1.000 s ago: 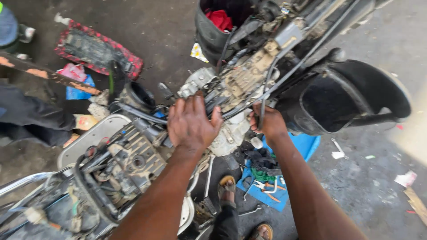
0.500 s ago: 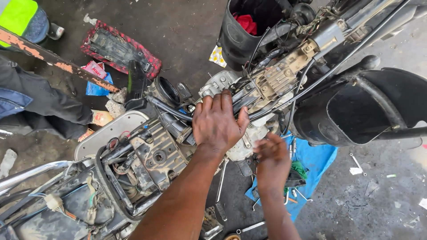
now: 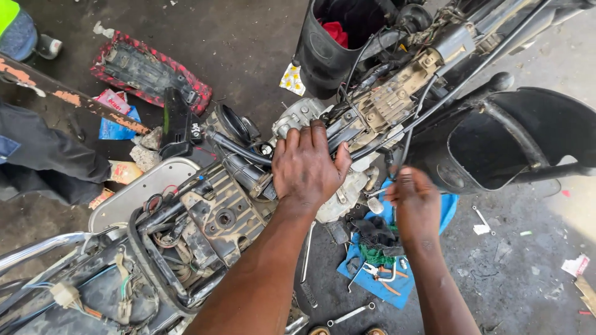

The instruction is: Routing and connecting electrical wiring and cables on a motorcycle frame and engine area.

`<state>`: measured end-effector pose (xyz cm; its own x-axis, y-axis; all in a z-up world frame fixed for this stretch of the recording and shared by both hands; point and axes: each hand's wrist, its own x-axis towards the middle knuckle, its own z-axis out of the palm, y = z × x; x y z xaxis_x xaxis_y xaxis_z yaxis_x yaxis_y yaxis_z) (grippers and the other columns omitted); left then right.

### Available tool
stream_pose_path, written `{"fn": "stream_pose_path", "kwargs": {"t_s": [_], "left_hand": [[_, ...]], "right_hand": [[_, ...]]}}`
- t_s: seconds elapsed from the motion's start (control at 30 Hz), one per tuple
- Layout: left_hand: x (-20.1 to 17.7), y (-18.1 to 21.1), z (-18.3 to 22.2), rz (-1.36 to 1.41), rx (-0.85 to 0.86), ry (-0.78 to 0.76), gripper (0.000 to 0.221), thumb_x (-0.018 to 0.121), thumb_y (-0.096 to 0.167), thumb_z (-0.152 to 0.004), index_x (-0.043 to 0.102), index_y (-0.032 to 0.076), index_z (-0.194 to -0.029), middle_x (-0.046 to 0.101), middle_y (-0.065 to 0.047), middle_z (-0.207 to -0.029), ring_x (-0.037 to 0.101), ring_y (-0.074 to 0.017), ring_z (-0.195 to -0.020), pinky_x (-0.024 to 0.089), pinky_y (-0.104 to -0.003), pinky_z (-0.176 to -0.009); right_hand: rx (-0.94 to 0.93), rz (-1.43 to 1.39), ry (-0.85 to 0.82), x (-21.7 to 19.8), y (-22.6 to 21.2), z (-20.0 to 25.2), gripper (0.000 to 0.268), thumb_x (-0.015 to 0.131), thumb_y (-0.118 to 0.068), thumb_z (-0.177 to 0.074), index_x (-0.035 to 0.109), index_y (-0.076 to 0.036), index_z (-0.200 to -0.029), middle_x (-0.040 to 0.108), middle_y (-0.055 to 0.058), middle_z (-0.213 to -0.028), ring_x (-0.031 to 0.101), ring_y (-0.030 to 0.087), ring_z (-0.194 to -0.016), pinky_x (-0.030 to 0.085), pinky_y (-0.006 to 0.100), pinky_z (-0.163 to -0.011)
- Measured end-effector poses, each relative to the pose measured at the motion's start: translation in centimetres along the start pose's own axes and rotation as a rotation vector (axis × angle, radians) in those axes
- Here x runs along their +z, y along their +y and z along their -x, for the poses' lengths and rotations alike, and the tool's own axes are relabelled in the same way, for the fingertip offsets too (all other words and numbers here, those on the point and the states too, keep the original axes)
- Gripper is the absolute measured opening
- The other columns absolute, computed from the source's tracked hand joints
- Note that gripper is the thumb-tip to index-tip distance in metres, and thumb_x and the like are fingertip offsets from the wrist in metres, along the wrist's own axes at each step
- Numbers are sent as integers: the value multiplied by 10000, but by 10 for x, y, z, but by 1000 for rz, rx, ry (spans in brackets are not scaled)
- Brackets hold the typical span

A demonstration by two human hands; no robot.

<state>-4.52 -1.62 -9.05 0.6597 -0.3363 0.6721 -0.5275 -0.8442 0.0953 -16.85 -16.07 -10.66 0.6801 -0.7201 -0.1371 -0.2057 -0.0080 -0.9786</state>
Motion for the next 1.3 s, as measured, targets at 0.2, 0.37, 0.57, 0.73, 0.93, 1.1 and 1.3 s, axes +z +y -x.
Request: {"fn": "stream_pose_path", "kwargs": {"t_s": [0.2,0.37,0.57,0.73,0.93,1.1,1.3], "left_hand": [[2,1,-1,-3,-1,-20,588,603,495,-858,666,-27,-1122,643,-148,-827,614,-326,-782,481,-458,-673],[1,3,-1,-2,3,-36,581,601,491,-855,664,-22,-1121,633,-138,-820,605,-319,-770,479,-455,-669],[-3,2,-1,-22,4,-37,579,607,492,-850,664,-16,-1123,641,-137,-837,617,-312,-784,491,-451,-680],[-6,2,-4,-19,15,-45,563,603,479,-855,671,-13,-1120,633,-134,-832,613,-308,-787,492,-443,-679],[-5,3,-5,-23,22,-50,567,605,488,-854,664,-9,-1121,627,-129,-833,616,-310,-789,492,-449,-676],[-8,5,-6,-23,24,-54,557,600,479,-866,666,-10,-1125,628,-133,-837,616,-311,-787,491,-448,-676],[-4,3,-5,-24,26,-60,555,592,481,-871,663,-7,-1126,629,-134,-843,616,-311,-790,484,-447,-672]], "right_hand": [[73,46,-96,-3,3,-1,277,502,-184,-1123,735,-35,-1103,677,121,-712,679,166,-671,565,247,-614],[79,36,-72,-3,-2,2,278,508,-176,-1118,737,-23,-1080,678,126,-703,678,166,-658,563,246,-606],[86,10,-92,-3,2,1,289,503,-194,-1130,732,-23,-1085,673,110,-719,665,156,-681,557,252,-640],[104,16,-82,-2,1,0,303,501,-190,-1128,735,-2,-1088,680,133,-718,673,178,-681,563,277,-649],[100,7,-92,-2,-3,1,307,498,-190,-1128,730,3,-1072,676,129,-708,671,170,-680,562,269,-645],[101,-6,-83,-1,3,-1,301,499,-185,-1126,723,12,-1080,684,136,-715,669,168,-681,557,276,-654],[94,-3,-70,0,-2,6,278,490,-184,-1128,662,27,-1182,682,151,-732,670,189,-701,548,302,-670]]}}
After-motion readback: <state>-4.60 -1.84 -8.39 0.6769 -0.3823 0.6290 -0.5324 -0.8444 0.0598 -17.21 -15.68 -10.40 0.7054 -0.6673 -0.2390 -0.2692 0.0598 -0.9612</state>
